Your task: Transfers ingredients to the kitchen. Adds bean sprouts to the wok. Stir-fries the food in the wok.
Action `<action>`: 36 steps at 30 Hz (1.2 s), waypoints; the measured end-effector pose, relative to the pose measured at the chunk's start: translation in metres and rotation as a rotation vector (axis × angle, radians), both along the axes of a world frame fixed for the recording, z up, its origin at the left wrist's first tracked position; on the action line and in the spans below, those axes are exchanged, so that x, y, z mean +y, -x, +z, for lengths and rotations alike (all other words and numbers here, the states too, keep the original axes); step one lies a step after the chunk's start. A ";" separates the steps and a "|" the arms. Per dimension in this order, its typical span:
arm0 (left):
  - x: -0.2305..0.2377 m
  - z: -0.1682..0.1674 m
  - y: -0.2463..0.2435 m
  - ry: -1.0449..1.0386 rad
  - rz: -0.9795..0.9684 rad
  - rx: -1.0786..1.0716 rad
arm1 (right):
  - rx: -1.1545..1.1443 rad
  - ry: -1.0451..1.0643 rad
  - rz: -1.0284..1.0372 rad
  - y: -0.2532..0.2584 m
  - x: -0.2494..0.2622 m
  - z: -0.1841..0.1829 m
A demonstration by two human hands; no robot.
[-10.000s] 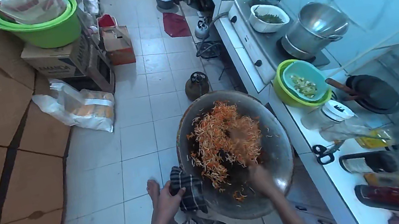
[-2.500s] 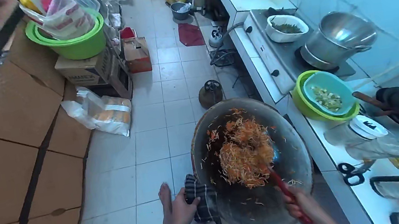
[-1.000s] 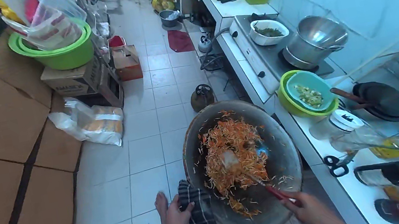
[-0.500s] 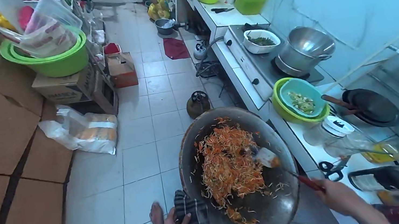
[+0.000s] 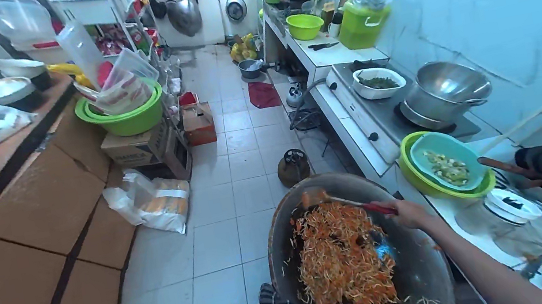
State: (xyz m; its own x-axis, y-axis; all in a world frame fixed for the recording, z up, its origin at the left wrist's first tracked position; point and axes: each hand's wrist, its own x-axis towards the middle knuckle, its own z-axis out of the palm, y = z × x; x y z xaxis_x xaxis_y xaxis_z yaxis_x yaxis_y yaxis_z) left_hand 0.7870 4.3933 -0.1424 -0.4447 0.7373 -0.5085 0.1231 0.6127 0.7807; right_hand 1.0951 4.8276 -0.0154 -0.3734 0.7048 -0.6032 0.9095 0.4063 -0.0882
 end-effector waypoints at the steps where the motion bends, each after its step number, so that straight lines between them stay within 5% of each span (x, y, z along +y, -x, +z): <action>1: 0.000 -0.004 0.001 0.009 -0.005 0.014 | -0.006 0.019 0.081 0.012 -0.001 -0.003; 4: -0.004 -0.012 -0.002 0.021 -0.012 0.015 | -0.132 0.079 0.256 0.041 -0.019 0.010; 7: -0.004 -0.010 -0.002 0.004 0.010 -0.001 | -0.312 0.062 0.298 0.050 -0.049 0.077; 13: -0.006 -0.012 -0.005 -0.016 0.069 -0.024 | -0.204 -0.239 0.105 -0.069 -0.106 0.174; 16: -0.006 -0.018 -0.006 -0.019 0.073 0.006 | 0.183 -0.473 0.039 -0.136 -0.157 0.151; 18: -0.005 -0.017 -0.006 -0.017 0.075 0.001 | 0.271 -0.395 -0.094 -0.149 -0.202 0.119; 22: -0.003 -0.015 -0.004 -0.045 0.077 -0.025 | -0.204 -0.264 -0.081 -0.150 -0.226 0.083; 30: 0.000 -0.011 -0.009 -0.082 0.097 -0.042 | -0.378 -0.264 -0.291 -0.179 -0.134 0.089; 36: -0.003 -0.013 -0.011 -0.040 0.108 -0.017 | -0.413 0.106 -0.267 -0.203 -0.140 0.096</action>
